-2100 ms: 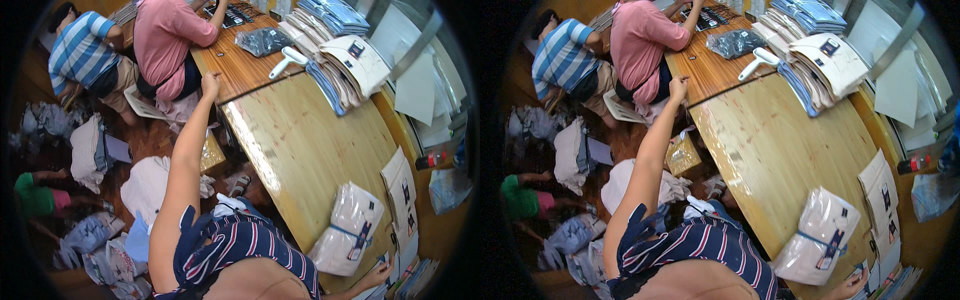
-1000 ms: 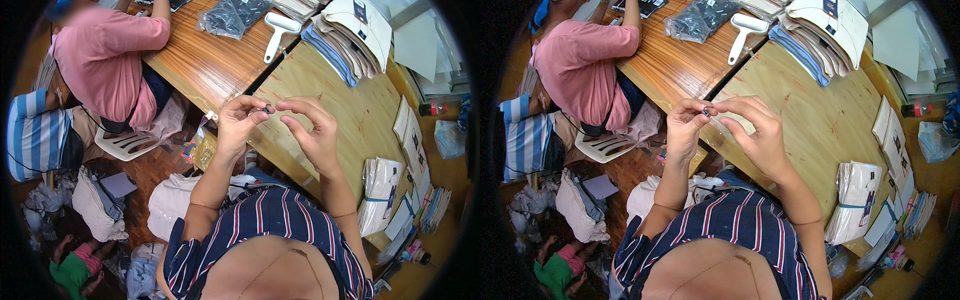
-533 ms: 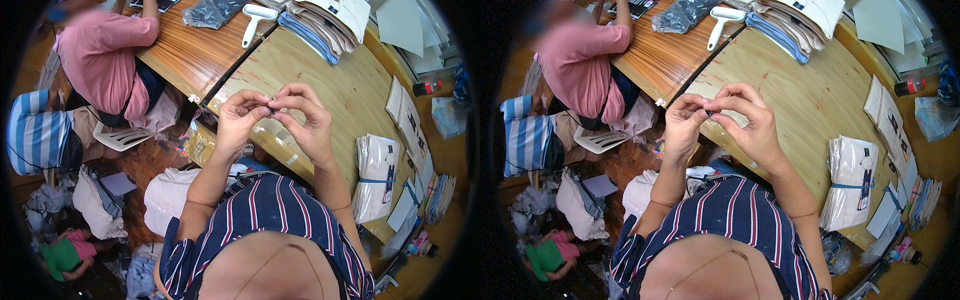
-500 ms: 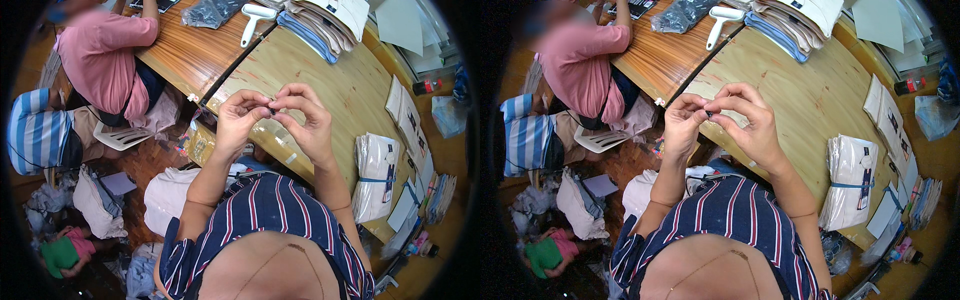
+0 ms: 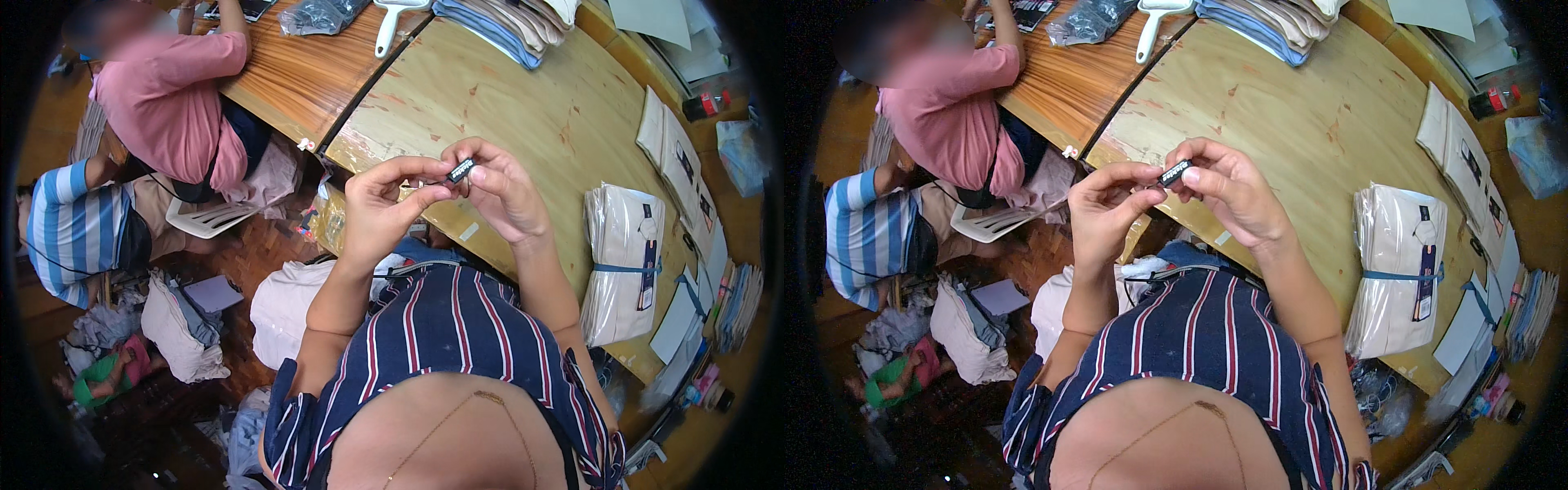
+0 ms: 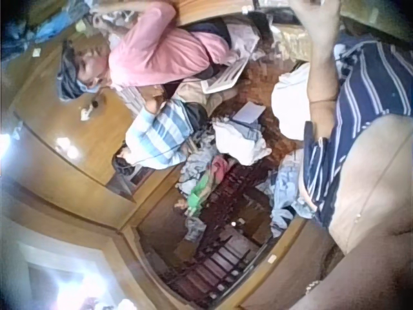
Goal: The person folds a beige shirt and places it into a clear plastic bag. They seal the bag, stack it with other packaged shirts, and secure the stack with a blue elastic band. The person then handles a small black tag and writes on a notepad before repeating the folding and bagging process with another shirt.
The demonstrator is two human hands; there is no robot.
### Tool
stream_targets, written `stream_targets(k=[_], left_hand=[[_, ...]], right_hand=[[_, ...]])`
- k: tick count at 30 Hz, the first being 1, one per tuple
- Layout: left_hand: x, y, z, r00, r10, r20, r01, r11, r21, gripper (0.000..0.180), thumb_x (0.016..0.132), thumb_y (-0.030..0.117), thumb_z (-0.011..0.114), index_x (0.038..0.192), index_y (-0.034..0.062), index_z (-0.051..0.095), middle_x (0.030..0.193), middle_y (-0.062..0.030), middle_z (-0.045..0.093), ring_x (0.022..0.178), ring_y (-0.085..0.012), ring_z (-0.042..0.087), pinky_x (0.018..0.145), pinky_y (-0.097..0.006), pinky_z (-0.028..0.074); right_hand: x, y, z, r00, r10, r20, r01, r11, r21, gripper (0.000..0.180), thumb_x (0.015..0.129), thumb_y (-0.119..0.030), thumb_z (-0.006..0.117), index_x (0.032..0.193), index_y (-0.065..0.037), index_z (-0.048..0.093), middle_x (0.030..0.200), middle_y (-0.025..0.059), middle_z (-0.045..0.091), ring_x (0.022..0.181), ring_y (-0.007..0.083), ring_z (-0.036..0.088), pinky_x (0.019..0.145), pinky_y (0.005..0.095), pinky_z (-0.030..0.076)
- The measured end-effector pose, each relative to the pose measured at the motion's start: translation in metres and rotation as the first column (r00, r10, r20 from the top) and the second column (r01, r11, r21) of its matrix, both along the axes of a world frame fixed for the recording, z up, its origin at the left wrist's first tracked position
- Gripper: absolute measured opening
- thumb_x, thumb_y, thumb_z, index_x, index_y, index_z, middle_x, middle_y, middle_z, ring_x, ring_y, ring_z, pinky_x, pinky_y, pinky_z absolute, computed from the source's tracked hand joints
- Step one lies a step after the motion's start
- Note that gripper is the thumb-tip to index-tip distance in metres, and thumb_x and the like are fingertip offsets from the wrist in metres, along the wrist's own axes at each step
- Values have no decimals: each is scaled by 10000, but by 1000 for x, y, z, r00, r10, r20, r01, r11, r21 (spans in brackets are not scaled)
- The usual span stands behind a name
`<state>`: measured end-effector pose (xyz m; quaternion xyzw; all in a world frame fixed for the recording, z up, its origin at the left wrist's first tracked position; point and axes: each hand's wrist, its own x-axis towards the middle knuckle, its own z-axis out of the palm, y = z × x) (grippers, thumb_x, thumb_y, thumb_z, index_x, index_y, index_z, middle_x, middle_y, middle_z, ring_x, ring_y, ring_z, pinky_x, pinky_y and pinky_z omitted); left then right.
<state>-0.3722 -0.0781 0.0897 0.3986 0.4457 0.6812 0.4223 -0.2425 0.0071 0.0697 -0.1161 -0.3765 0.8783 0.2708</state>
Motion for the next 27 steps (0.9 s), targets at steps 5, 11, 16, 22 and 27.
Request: stream_targets(k=[5,11,16,22,27], left_hand=[[5,-1,-3,999,48,0,-48,998,-31,174,672,-93,588,844,-70,578,759,-106,595,652,-119,551,602,-216,448],[3,1,0,999,23,30,-21,998,-55,154,675,-90,587,828,-64,585,747,-97,595,637,-103,542,569,-203,440],[4,5,-2,1000,29,-10,-29,998,-62,152,675,-89,587,825,-65,586,751,-93,594,636,-95,535,566,-194,437],[5,8,0,1000,12,18,-11,997,-75,149,678,-86,585,825,-59,589,766,-88,593,649,-90,534,579,-201,439],[0,12,0,998,-51,44,55,995,-89,140,707,-67,567,847,-58,573,766,-119,600,640,-102,549,578,-192,450]], right_hand=[[-3,-1,-12,970,172,-169,-212,943,-255,240,754,-187,558,944,-56,493,914,50,528,835,131,495,718,273,379],[-5,3,-14,950,216,-226,-274,923,-270,268,755,-216,558,961,-58,488,909,51,526,835,147,493,754,291,369],[-5,6,-14,938,228,-262,-306,900,-312,295,752,-205,561,987,-48,478,907,68,524,840,152,492,759,300,367],[-7,9,-19,923,223,-313,-331,877,-350,305,751,-188,565,1003,-42,474,902,71,526,841,161,500,762,306,370],[-6,16,-16,945,152,-288,-249,908,-338,257,763,-188,545,962,-38,485,854,70,523,826,164,501,737,306,379]])
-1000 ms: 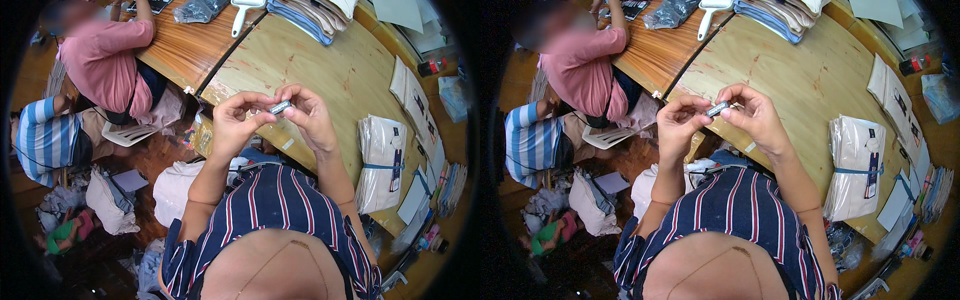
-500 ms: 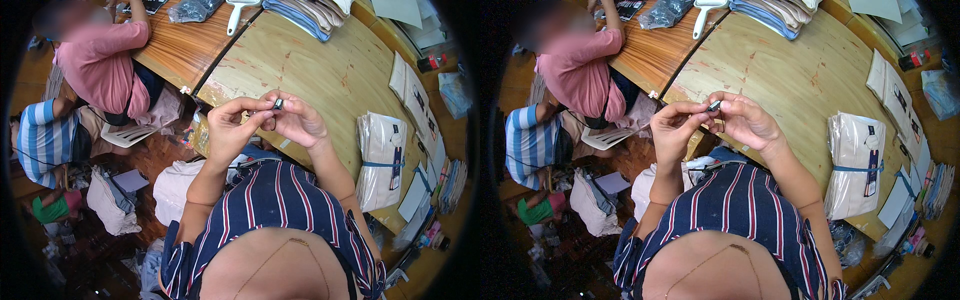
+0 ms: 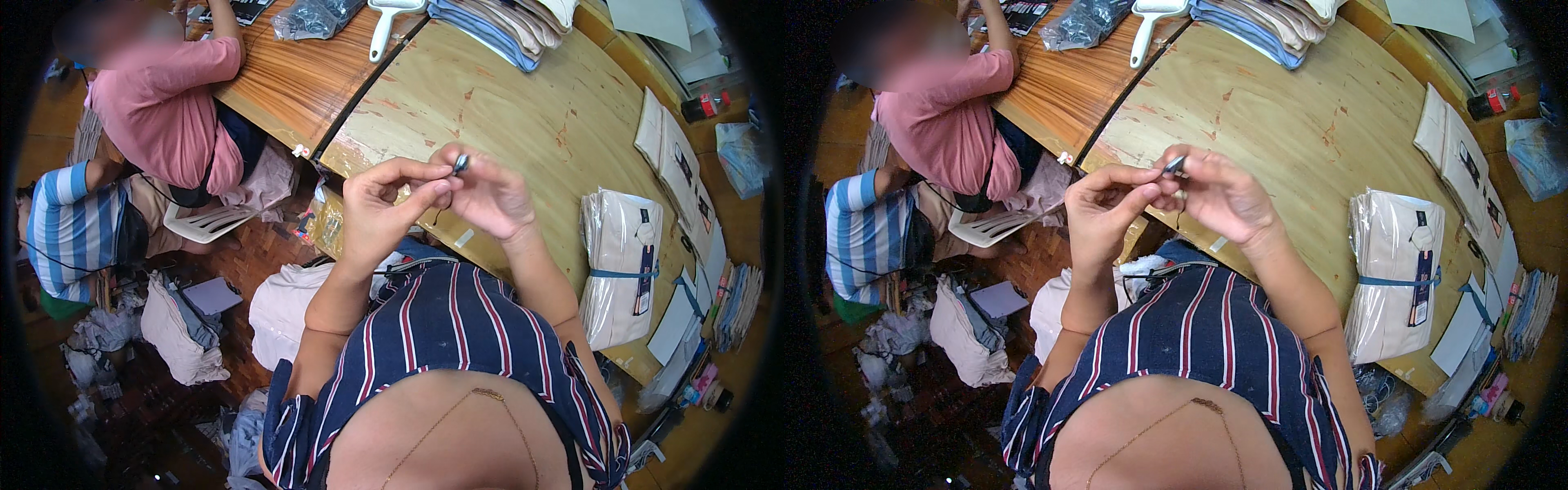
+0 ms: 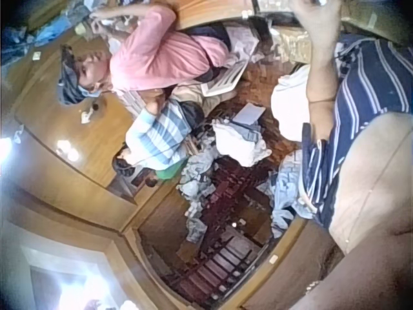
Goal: The person folds a beige shirt and places it into a clear plastic bag. They seal the bag, stack it with other packaged shirts, and secure the stack with a blue elastic band. The person then handles a small black tag and writes on a notepad before repeating the folding and bagging process with another shirt.
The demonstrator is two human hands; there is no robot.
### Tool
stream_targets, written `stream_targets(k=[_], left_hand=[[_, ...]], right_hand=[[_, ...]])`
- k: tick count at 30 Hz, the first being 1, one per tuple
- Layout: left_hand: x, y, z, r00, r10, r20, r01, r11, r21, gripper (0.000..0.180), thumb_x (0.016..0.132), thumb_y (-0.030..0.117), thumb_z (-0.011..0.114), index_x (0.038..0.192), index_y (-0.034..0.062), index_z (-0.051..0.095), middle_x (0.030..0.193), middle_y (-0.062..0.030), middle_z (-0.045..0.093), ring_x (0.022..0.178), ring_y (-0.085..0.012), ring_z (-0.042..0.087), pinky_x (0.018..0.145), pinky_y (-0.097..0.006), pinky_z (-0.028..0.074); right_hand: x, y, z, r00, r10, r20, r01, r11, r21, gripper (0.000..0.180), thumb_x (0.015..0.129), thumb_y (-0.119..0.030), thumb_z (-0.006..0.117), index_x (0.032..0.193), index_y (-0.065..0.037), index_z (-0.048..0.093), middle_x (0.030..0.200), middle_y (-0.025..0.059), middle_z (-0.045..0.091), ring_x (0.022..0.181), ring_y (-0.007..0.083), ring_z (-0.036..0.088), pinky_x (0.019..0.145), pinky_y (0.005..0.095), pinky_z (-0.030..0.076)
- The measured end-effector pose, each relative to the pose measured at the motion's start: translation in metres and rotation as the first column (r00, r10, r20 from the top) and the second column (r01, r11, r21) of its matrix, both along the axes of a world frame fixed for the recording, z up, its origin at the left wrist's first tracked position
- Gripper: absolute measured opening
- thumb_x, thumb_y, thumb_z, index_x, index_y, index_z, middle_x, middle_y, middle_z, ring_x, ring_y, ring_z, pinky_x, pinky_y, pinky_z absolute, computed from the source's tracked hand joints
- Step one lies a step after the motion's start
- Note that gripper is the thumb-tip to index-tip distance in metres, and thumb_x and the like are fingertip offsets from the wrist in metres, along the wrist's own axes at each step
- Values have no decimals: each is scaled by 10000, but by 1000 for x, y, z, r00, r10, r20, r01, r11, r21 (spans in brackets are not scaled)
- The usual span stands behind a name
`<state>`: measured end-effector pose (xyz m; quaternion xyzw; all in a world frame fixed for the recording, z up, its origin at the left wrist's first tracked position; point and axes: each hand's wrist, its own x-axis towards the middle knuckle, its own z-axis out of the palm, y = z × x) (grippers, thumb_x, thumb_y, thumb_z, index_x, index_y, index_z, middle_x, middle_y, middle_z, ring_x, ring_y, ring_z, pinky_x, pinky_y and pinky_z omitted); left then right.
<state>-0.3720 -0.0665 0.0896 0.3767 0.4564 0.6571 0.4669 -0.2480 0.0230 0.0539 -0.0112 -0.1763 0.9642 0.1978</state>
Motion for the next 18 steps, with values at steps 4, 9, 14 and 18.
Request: stream_targets(k=[4,9,14,18], left_hand=[[-17,-4,-4,927,-207,313,241,968,-72,158,747,-31,540,903,-56,541,765,-153,604,647,-141,585,583,-206,479],[-18,-9,-8,877,-250,411,323,939,-118,299,768,20,538,1048,-57,467,808,-177,600,714,-184,605,606,-227,496],[-11,-7,-4,872,-214,441,300,945,-133,391,793,38,499,1146,-70,369,861,-191,588,792,-269,593,647,-282,505],[-11,-6,-4,867,-193,460,278,952,-125,430,795,67,515,1169,-59,346,859,-190,590,790,-224,597,653,-242,493]], right_hand=[[17,29,-2,986,-163,-34,163,987,8,209,779,-194,510,919,-39,491,826,67,516,772,172,486,711,304,385],[28,41,0,964,-246,96,237,967,97,169,771,-219,516,866,-97,448,805,23,435,741,147,443,685,289,358],[27,38,-13,973,-202,111,199,979,39,172,774,-214,516,881,-89,461,814,27,470,746,152,446,689,291,362],[24,36,-21,974,-189,125,192,981,-20,165,784,-197,501,875,-60,504,792,41,505,738,166,462,671,290,379]])
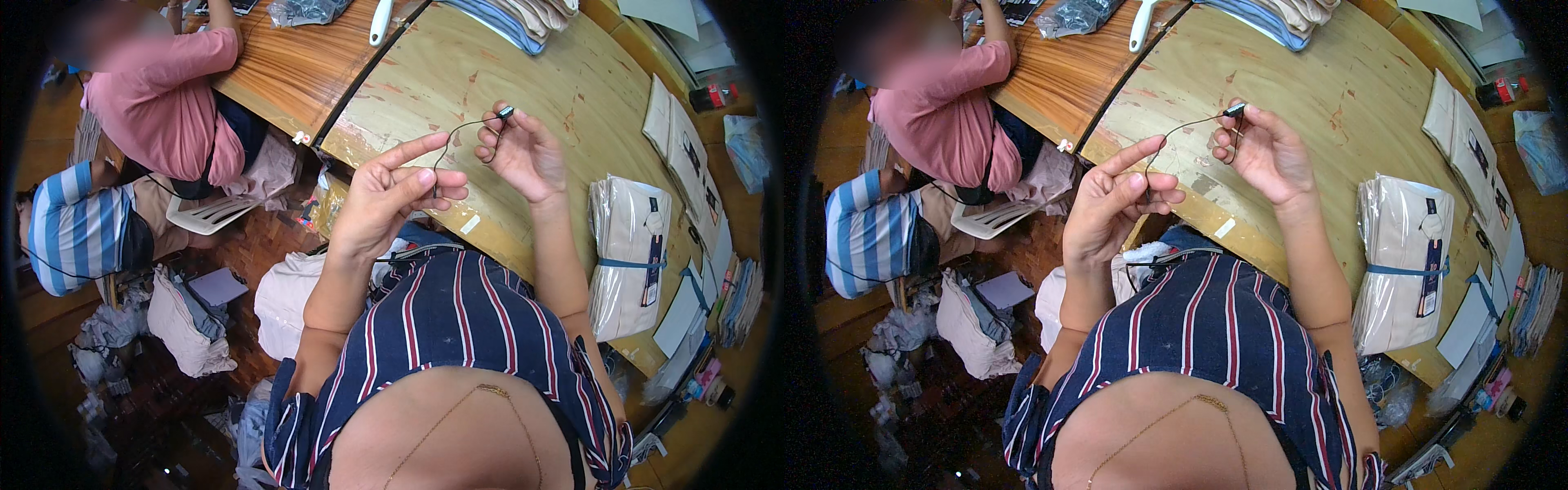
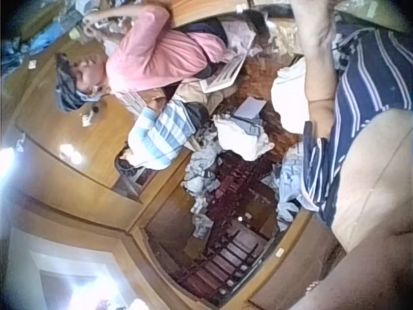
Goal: The person folds a beige shirt and places it into a clear plastic bag. They seal the bag, stack it with other packaged shirts, and secure the stack with a blue elastic band. The person then handles a small black tag and writes on a notepad before repeating the folding and bagging process with another shirt.
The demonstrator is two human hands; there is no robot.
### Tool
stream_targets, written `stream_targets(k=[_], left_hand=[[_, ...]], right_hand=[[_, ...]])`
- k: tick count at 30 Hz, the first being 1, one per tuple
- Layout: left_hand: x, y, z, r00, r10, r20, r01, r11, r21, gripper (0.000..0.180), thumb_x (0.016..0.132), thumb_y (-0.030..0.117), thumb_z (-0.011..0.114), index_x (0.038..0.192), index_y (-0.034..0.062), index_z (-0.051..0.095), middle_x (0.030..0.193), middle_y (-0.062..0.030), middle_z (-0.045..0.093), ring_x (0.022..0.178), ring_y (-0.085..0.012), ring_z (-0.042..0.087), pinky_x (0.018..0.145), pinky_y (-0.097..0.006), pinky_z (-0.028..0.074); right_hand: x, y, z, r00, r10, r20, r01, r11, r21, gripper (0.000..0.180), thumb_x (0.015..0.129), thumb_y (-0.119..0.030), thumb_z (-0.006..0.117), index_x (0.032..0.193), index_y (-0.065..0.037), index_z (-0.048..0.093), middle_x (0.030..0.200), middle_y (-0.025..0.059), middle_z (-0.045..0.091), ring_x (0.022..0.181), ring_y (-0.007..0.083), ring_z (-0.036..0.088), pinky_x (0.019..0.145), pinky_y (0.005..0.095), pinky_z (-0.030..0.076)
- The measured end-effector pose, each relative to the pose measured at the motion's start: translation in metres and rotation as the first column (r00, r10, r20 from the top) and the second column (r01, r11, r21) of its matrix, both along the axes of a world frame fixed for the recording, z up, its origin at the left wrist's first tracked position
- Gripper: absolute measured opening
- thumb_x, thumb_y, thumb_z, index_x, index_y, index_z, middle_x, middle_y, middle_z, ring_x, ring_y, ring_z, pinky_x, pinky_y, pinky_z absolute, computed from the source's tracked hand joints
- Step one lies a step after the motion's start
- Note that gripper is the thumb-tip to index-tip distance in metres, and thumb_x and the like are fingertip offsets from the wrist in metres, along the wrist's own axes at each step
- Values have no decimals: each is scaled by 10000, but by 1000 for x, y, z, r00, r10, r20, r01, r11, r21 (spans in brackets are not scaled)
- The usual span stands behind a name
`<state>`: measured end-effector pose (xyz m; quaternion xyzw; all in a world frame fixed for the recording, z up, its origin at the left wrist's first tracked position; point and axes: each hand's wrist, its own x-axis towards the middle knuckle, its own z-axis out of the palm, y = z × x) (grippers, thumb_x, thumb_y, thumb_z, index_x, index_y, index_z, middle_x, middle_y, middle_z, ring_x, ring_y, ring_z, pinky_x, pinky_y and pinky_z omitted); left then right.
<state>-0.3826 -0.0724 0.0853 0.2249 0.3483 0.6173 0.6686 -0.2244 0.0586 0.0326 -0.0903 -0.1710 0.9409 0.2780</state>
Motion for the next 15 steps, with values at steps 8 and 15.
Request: stream_targets(k=[8,15], left_hand=[[-1,0,-4,947,-78,312,67,997,46,478,800,61,509,1210,-42,287,859,-175,590,782,-193,589,637,-213,481],[2,1,-10,959,33,282,-70,990,123,500,755,1,555,1193,-23,315,862,-155,595,769,-127,577,642,-194,470]], right_hand=[[-2,-5,-7,999,26,22,-26,1000,-4,188,790,-205,498,922,-75,470,807,31,510,750,152,463,682,291,378],[-3,-10,-12,976,-15,219,-6,996,94,171,785,-187,515,895,-57,502,794,32,526,715,149,485,659,271,388]])
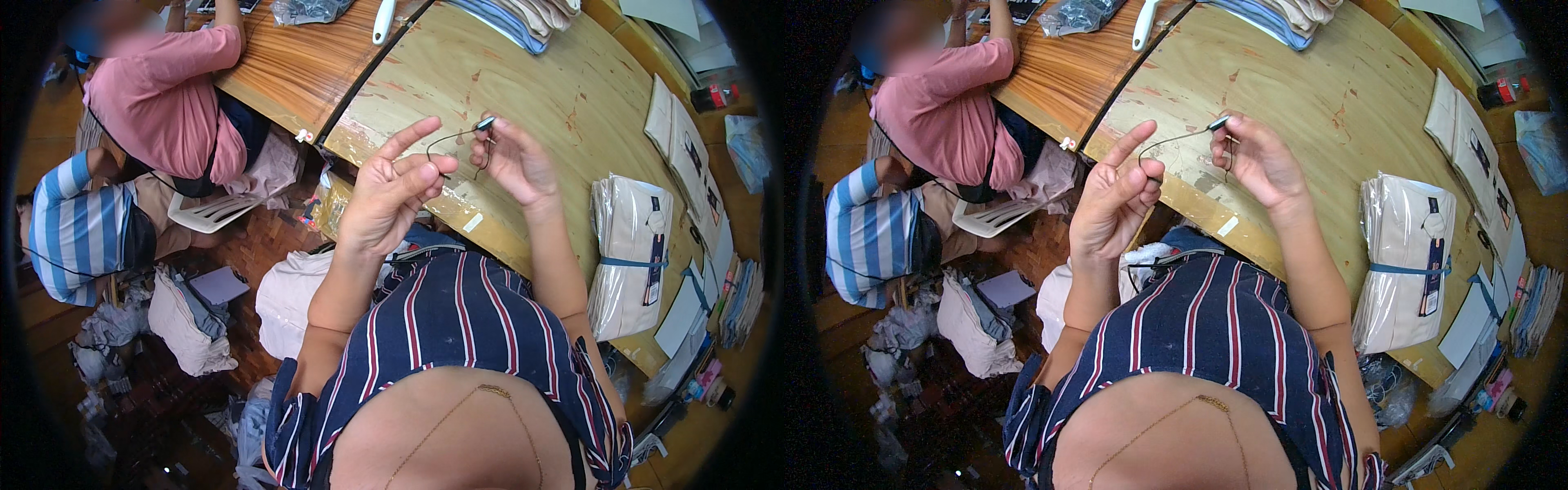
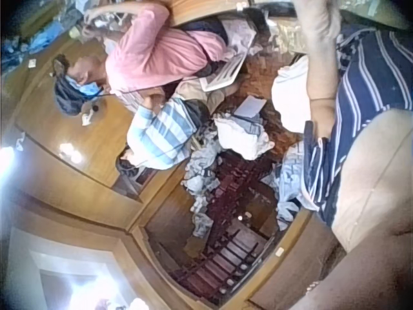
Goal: The person folds a beige shirt and places it into a clear plastic bag. They seal the bag, stack it with other packaged shirts, and secure the stack with a blue elastic band. The person then handles a small black tag and writes on a notepad before repeating the folding and bagging process with another shirt.
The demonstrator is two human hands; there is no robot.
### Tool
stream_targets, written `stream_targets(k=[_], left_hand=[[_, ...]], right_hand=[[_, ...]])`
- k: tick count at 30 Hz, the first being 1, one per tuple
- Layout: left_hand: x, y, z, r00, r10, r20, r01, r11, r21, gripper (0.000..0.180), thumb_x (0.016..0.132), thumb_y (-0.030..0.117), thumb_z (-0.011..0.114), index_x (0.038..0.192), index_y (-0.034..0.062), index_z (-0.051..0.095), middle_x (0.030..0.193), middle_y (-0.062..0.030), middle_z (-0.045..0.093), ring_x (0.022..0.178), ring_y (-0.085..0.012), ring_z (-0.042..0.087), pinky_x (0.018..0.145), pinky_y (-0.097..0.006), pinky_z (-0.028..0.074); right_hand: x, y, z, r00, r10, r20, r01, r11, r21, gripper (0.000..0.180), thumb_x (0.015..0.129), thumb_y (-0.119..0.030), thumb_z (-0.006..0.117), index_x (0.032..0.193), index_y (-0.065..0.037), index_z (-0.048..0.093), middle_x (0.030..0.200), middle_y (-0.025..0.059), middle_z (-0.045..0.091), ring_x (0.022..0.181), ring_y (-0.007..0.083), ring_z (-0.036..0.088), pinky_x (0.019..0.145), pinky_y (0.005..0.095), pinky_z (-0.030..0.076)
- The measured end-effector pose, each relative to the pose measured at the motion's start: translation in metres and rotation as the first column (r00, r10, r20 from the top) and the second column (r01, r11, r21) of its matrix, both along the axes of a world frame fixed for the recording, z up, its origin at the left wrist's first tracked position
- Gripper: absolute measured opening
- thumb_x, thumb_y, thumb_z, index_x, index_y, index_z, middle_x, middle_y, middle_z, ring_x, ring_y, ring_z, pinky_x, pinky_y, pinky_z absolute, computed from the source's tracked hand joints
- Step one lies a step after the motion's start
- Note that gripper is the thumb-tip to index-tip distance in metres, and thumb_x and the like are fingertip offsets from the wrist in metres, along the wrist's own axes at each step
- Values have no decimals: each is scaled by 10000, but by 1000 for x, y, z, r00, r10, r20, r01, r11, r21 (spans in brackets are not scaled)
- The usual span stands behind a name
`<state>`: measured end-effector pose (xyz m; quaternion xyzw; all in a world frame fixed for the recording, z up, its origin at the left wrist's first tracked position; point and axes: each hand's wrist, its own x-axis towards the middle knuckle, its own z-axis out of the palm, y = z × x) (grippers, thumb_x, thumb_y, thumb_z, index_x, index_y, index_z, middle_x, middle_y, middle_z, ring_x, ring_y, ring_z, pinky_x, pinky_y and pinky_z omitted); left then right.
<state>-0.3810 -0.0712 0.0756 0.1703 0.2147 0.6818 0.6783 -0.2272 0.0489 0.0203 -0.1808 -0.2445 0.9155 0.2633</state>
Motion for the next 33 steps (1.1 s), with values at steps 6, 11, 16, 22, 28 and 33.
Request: stream_targets(k=[6,11,16,22,28,33], left_hand=[[7,5,2,987,123,-107,-132,988,-82,495,746,-28,551,1184,-29,321,871,-155,597,749,-118,580,635,-180,464],[10,4,3,960,188,-208,-208,975,-78,516,736,-13,569,1187,-26,319,861,-129,598,735,-114,563,630,-189,456],[18,5,9,902,289,-321,-317,948,-35,525,725,-20,577,1185,-22,325,885,-137,589,725,-103,552,606,-184,447],[22,6,15,874,327,-359,-355,935,-13,513,712,-46,572,1172,-25,344,906,-161,576,767,-106,549,650,-191,444],[30,7,17,825,414,-383,-436,899,32,481,699,-81,563,1138,-21,374,927,-141,542,771,-95,530,670,-190,437],[35,8,14,762,508,-401,-503,855,127,451,689,-109,557,1102,-19,400,945,-116,497,710,-69,492,666,-172,421]], right_hand=[[-11,-21,8,841,-336,425,-5,779,627,190,709,-108,592,885,-44,560,805,38,530,792,155,495,711,258,382],[-8,-38,48,722,-667,182,40,303,952,175,628,-33,618,800,-61,601,860,54,526,884,192,478,782,298,367],[-8,-49,67,723,-690,38,0,54,999,170,574,-27,646,729,-77,599,814,34,531,824,203,473,750,309,361],[-10,-54,70,700,-713,-25,-6,-41,999,182,546,-30,656,704,-93,591,781,13,539,806,201,469,731,310,347],[-15,-55,67,689,-723,-48,42,-26,999,174,545,-24,653,689,-83,575,774,24,539,798,208,472,728,310,350],[-17,-56,66,680,-731,-57,73,-10,997,173,547,-12,646,691,-68,569,765,43,538,782,216,480,721,313,362]])
